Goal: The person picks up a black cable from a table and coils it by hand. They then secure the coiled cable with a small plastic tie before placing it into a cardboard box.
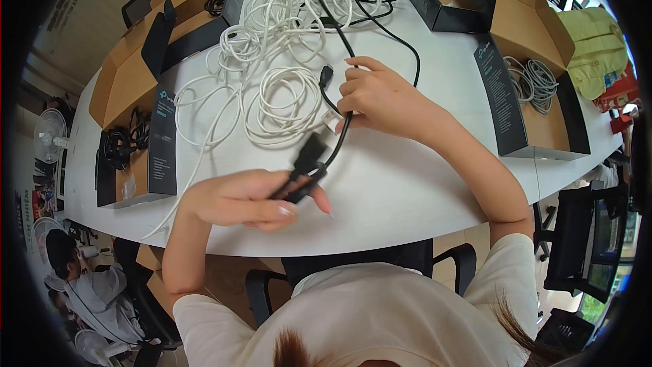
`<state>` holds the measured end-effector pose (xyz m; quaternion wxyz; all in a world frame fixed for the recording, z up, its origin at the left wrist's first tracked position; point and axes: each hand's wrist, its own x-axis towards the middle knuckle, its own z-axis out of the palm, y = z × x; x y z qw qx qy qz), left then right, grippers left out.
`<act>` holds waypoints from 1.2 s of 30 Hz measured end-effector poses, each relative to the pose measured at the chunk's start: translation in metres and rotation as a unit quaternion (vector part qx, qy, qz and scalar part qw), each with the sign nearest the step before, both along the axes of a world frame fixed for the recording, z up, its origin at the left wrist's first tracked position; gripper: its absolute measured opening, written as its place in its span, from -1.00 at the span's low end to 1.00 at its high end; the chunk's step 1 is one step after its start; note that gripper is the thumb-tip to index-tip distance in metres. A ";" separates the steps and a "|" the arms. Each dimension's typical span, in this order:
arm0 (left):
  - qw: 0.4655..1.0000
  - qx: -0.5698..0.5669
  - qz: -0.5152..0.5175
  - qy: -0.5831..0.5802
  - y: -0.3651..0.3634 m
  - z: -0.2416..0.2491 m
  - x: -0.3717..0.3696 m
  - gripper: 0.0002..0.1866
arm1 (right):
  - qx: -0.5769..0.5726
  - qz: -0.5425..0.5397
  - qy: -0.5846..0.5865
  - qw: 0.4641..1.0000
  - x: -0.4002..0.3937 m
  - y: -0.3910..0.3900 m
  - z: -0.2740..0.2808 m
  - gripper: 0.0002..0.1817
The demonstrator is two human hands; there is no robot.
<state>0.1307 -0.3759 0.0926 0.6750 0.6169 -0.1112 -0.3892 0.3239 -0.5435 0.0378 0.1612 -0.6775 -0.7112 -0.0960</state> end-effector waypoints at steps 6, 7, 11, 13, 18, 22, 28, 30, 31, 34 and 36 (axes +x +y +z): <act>0.876 0.421 -0.031 -0.233 -0.023 -0.015 0.005 -0.57 | 0.103 -0.084 -0.071 0.989 0.000 0.002 0.007 -0.86; 0.859 0.450 0.011 -0.246 -0.023 -0.019 0.005 -0.57 | 0.127 -0.095 -0.075 0.985 0.001 0.002 0.008 -0.86; 0.749 0.556 0.157 -0.323 -0.025 -0.034 0.015 -0.51 | 0.224 -0.114 0.021 0.968 0.005 0.002 0.018 -0.83; 0.724 0.559 0.205 -0.348 -0.024 -0.038 0.021 -0.48 | 0.234 -0.106 0.046 0.965 -0.002 0.001 0.021 -0.83; 0.751 0.495 0.298 -0.319 -0.008 -0.044 0.039 -0.45 | 0.225 -0.080 0.134 0.962 -0.006 0.001 0.025 -0.88; 0.798 0.267 0.434 -0.321 -0.010 -0.045 0.049 -0.47 | 0.238 -0.044 0.223 0.944 -0.015 0.005 0.023 -0.92; 0.770 0.109 0.527 -0.343 -0.006 -0.036 0.064 -0.43 | 0.241 -0.007 0.282 0.929 -0.021 0.009 0.016 -0.75; 0.742 0.030 0.580 -0.335 -0.009 -0.023 0.066 -0.45 | 0.226 0.005 0.307 0.924 -0.021 0.008 0.014 -0.70; 0.733 -0.019 0.595 -0.331 -0.007 -0.014 0.067 -0.46 | 0.213 0.014 0.315 0.925 -0.021 0.007 0.013 -0.67; 0.711 -0.131 0.614 -0.318 -0.004 0.016 0.060 -0.48 | 0.136 0.025 0.370 0.919 -0.024 0.006 0.013 -0.62; 0.745 -0.224 0.541 -0.319 0.010 0.020 0.053 -0.47 | 0.065 0.006 0.413 0.908 -0.026 0.006 0.015 -0.65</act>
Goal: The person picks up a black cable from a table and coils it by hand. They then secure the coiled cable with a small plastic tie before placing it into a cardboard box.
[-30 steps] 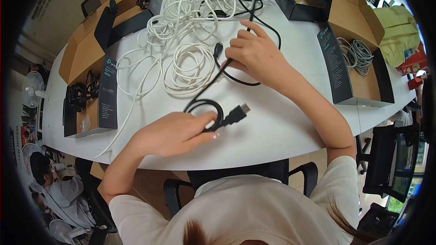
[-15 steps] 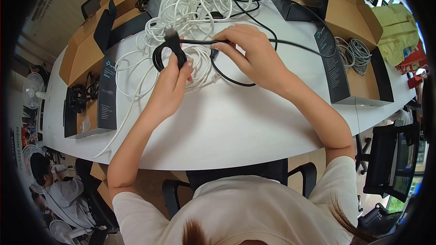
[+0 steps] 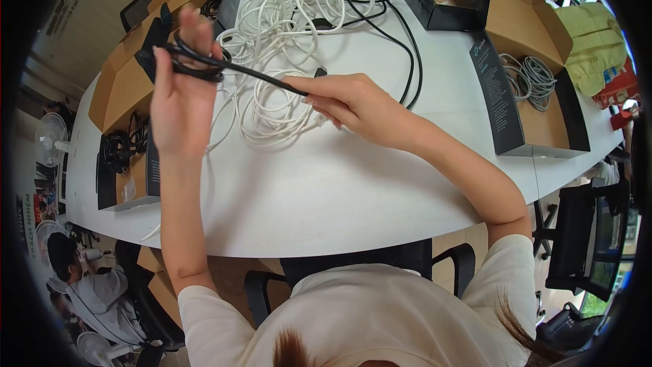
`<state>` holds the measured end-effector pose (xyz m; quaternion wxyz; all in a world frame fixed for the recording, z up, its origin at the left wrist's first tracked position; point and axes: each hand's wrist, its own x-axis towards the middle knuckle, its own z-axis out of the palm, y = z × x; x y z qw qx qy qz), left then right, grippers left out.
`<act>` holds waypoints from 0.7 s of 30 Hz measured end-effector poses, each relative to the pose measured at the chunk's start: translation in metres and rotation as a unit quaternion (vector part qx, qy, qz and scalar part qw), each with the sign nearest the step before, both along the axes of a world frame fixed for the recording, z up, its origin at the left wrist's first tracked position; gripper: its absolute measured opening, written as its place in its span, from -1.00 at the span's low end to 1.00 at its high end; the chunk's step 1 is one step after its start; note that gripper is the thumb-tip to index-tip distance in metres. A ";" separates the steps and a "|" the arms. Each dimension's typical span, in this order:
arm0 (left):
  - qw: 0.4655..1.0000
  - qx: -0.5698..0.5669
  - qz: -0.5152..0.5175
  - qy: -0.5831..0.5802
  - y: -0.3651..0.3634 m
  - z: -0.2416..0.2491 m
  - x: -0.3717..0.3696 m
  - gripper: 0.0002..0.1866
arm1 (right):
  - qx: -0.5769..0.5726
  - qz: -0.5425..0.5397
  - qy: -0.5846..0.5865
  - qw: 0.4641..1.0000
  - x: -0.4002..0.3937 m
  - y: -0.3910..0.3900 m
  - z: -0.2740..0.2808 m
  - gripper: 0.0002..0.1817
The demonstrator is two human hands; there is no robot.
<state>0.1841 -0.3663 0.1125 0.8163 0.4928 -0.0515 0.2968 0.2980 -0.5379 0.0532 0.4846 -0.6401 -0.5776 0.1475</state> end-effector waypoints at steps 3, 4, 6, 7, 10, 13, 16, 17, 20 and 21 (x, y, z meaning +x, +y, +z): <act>0.977 -0.064 -0.193 -0.071 0.021 0.002 -0.017 -0.51 | -0.071 0.003 0.029 0.997 0.001 0.001 -0.004 -0.74; 0.970 -0.057 -0.223 -0.073 0.021 0.001 -0.022 -0.56 | -0.055 0.005 0.014 0.998 0.005 0.002 -0.016 -0.71; 0.956 -0.042 -0.282 -0.076 0.029 -0.004 -0.032 -0.65 | -0.088 -0.018 -0.014 0.996 0.007 0.002 -0.019 -0.65; 0.934 -0.002 -0.345 -0.097 0.036 -0.014 -0.031 -0.48 | -0.136 -0.043 -0.028 0.989 0.006 0.000 -0.011 -0.62; 0.900 0.153 -0.402 0.077 0.037 -0.022 -0.045 -0.44 | -0.165 -0.082 -0.092 0.979 0.011 0.000 -0.009 -0.52; 0.784 0.198 -0.507 0.299 0.011 -0.010 -0.043 -0.48 | -0.143 -0.077 -0.103 0.981 0.018 0.002 -0.015 -0.51; 0.704 0.421 -0.451 0.351 -0.012 -0.019 -0.034 -0.66 | -0.100 -0.062 -0.063 0.991 0.019 0.005 -0.024 -0.58; 0.682 0.505 -0.392 0.356 -0.016 -0.028 -0.035 -0.68 | -0.081 -0.058 -0.047 0.994 0.018 0.006 -0.026 -0.60; 0.540 0.730 -0.259 0.330 -0.021 -0.035 -0.035 -0.69 | -0.035 -0.049 -0.010 0.998 0.017 0.007 -0.027 -0.72; 0.561 0.729 -0.207 0.333 -0.025 -0.037 -0.035 -0.69 | -0.033 -0.039 0.002 0.999 0.017 0.007 -0.025 -0.74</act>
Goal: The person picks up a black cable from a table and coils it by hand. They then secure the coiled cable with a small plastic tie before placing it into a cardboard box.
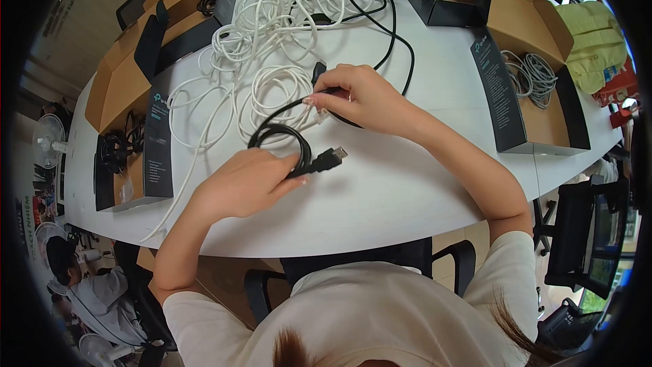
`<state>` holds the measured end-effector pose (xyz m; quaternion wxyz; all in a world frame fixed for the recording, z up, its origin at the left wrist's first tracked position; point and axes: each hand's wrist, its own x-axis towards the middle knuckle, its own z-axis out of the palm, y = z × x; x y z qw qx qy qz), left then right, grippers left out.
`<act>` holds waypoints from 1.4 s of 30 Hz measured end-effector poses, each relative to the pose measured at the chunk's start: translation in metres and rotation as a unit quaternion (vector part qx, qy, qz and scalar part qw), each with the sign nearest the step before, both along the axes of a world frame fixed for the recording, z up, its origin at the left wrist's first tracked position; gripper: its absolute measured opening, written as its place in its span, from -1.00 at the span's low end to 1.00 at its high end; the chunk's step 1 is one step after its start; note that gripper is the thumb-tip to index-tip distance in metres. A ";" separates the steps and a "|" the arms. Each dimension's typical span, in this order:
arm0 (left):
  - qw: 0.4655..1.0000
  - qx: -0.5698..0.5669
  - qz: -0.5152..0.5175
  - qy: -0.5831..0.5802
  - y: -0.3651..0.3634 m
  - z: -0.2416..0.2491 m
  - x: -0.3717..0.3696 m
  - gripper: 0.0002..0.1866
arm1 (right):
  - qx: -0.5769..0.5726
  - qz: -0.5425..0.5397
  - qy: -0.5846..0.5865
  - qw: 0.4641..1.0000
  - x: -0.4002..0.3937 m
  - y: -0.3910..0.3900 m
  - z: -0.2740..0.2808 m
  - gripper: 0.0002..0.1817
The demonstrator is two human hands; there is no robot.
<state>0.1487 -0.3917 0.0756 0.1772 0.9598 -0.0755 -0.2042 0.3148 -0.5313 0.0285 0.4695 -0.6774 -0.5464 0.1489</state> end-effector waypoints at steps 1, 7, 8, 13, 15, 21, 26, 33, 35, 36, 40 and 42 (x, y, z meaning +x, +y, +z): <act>0.998 0.031 0.020 -0.053 -0.001 -0.003 0.001 -0.70 | 0.003 0.010 0.012 1.000 0.000 0.000 0.004 -0.76; 0.938 0.151 0.162 -0.265 0.020 -0.030 0.019 -0.72 | 0.053 0.020 0.014 0.998 0.007 -0.005 0.017 -0.75; 0.923 0.168 0.170 -0.302 0.030 -0.036 0.022 -0.73 | 0.057 0.018 0.016 0.998 0.007 -0.006 0.019 -0.75; 0.878 -0.196 0.307 -0.310 0.049 -0.030 0.022 -0.74 | 0.085 -0.005 0.061 0.995 0.014 -0.007 0.019 -0.72; 0.846 -0.287 0.327 -0.309 0.049 -0.032 0.018 -0.75 | 0.067 -0.008 0.074 0.995 0.016 -0.005 0.013 -0.70; 0.894 -0.139 0.327 -0.271 0.063 -0.034 0.009 -0.64 | 0.088 0.018 0.065 0.994 0.001 -0.004 0.018 -0.72; 0.831 -0.350 0.330 -0.278 0.057 -0.040 0.017 -0.68 | 0.089 0.058 0.017 0.994 -0.005 -0.003 0.015 -0.70; 0.618 -0.677 0.311 -0.252 0.029 -0.004 0.024 -0.65 | 0.098 0.108 -0.031 0.989 -0.017 0.001 0.010 -0.60; 0.578 -0.751 0.214 -0.237 0.038 -0.009 0.022 -0.62 | 0.084 0.127 -0.017 0.988 -0.018 0.002 0.010 -0.58; 0.568 -0.764 0.197 -0.234 0.035 0.000 0.022 -0.64 | 0.074 0.140 -0.021 0.987 -0.018 0.002 0.009 -0.58; 0.520 -0.820 0.098 -0.217 0.050 0.024 0.013 -0.70 | 0.032 0.187 -0.042 0.981 0.001 0.000 0.002 -0.61; 0.509 -0.824 0.076 -0.238 0.054 0.038 0.002 -0.74 | -0.027 0.161 -0.041 0.986 0.019 -0.006 0.007 -0.65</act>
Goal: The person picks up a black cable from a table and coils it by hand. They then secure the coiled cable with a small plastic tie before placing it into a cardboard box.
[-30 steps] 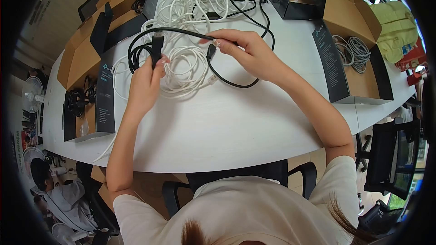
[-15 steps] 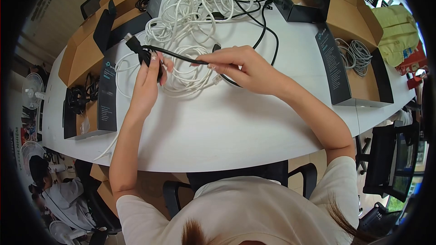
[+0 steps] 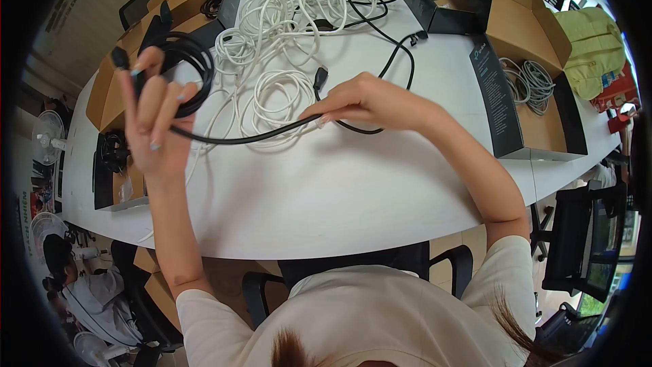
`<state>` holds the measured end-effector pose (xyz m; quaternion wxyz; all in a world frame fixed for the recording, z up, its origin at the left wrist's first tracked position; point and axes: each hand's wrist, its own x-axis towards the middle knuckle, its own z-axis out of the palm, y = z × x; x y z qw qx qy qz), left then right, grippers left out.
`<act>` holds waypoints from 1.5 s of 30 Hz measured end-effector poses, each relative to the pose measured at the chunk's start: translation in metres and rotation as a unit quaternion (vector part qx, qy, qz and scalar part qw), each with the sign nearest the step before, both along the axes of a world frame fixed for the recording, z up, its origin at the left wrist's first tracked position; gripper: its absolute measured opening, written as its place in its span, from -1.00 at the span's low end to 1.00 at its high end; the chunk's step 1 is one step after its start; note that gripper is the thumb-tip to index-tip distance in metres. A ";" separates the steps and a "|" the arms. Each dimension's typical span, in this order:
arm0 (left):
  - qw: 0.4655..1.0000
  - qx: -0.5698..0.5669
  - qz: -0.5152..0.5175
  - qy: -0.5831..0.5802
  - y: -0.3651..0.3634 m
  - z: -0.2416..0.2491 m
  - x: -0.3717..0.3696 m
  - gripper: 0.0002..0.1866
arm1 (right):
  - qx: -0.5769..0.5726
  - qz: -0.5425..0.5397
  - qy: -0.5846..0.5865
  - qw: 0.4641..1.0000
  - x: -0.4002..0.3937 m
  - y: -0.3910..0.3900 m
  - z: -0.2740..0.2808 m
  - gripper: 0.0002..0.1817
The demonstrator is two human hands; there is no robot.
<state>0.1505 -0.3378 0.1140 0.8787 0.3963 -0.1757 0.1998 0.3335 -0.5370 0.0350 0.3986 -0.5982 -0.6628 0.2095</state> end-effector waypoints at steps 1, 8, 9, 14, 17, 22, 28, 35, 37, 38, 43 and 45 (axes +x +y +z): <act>1.000 0.000 -0.009 -0.019 0.006 0.004 -0.007 -0.75 | -0.028 -0.014 -0.003 0.999 0.008 -0.003 0.001 -0.67; 0.961 0.210 -0.170 -0.056 0.017 -0.023 -0.035 -0.61 | 0.110 -0.255 -0.060 0.959 0.036 -0.010 0.008 -0.79; 0.952 0.239 -0.192 0.025 0.007 -0.026 -0.038 -0.61 | 0.139 -0.271 -0.052 0.951 0.036 -0.010 0.010 -0.79; 0.833 0.326 -0.331 0.302 -0.044 -0.039 -0.015 -0.68 | 0.208 -0.287 -0.057 0.933 0.027 -0.009 0.016 -0.83; 0.865 0.348 -0.247 0.263 -0.057 -0.074 0.003 -0.54 | 0.248 -0.271 -0.115 0.923 0.013 -0.010 0.023 -0.86; 0.930 0.224 -0.010 0.292 -0.062 -0.076 0.030 -0.42 | 0.314 -0.242 -0.230 0.889 -0.018 -0.010 0.036 -0.87; 0.970 0.111 0.121 0.179 -0.043 -0.049 0.045 -0.56 | 0.295 -0.179 -0.286 0.894 -0.045 -0.011 0.037 -0.68; 0.985 0.073 0.153 0.027 -0.018 -0.017 0.036 -0.88 | 0.266 -0.126 -0.207 0.933 -0.044 -0.004 0.030 -0.55; 0.988 0.067 0.140 -0.013 -0.008 -0.011 0.029 -0.91 | 0.232 -0.111 -0.203 0.945 -0.043 -0.005 0.031 -0.58; 0.981 0.060 0.184 -0.004 -0.006 -0.005 0.024 -0.92 | 0.233 -0.114 -0.221 0.940 -0.041 -0.006 0.029 -0.60; 0.994 0.041 0.075 -0.062 0.009 0.014 0.002 -0.93 | 0.278 -0.164 -0.348 0.880 -0.025 -0.003 0.023 -0.72; 0.998 0.014 0.030 -0.058 0.000 0.012 0.000 -0.90 | 0.252 -0.216 -0.360 0.872 -0.029 -0.006 0.027 -0.76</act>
